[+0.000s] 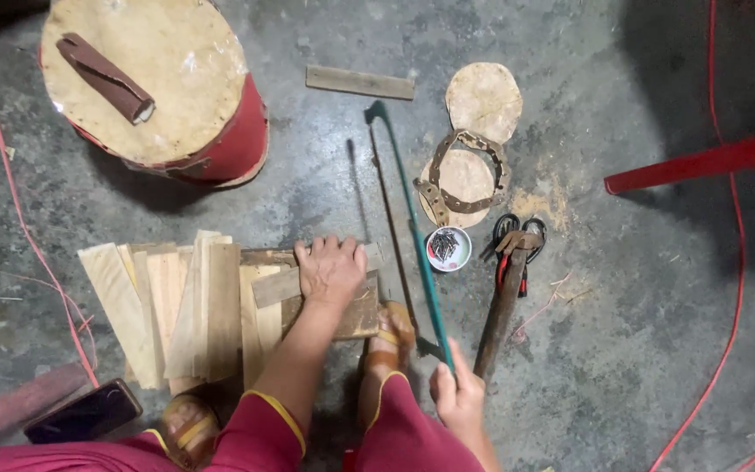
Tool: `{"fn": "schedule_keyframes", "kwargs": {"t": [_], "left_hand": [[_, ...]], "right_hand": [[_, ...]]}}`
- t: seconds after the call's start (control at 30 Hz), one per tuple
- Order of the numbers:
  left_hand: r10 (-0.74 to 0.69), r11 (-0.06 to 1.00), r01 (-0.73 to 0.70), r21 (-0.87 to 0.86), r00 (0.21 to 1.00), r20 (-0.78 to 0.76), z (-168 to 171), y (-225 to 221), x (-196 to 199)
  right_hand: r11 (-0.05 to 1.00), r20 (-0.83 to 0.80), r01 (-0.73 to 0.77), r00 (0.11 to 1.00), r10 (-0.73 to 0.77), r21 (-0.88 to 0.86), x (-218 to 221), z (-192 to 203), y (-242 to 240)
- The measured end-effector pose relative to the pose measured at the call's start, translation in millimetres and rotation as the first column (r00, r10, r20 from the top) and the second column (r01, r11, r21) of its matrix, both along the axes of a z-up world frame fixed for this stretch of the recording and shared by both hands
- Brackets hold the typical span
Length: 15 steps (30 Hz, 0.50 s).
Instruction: The person is using a hacksaw to cut a small wooden plank while sitting on the floor.
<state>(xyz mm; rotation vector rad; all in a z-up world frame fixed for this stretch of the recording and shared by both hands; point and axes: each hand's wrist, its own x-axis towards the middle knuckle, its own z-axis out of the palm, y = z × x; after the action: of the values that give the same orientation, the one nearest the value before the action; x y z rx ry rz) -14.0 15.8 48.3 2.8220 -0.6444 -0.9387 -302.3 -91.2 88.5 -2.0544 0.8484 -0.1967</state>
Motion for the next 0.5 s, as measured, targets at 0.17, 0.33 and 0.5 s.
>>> {"fn": "schedule_keyframes", "kwargs": {"t": [0.17, 0.33, 0.5], "left_hand": [[0.100, 0.995, -0.100, -0.027, 0.995, -0.017, 9, -7, 5], [0.149, 0.985, -0.130, -0.113, 0.973, 0.176, -13, -8, -1], [0.154, 0.988, -0.153, -0.032, 0.988, 0.021, -5, -9, 4]], "right_hand": [[0.987, -0.042, -0.149, 0.988, 0.147, -0.059, 44, 0, 6], [0.974, -0.159, -0.227, 0.961, 0.225, 0.006, 55, 16, 7], [0.990, -0.107, -0.117, 0.986, 0.125, 0.081, 43, 25, 4]]}}
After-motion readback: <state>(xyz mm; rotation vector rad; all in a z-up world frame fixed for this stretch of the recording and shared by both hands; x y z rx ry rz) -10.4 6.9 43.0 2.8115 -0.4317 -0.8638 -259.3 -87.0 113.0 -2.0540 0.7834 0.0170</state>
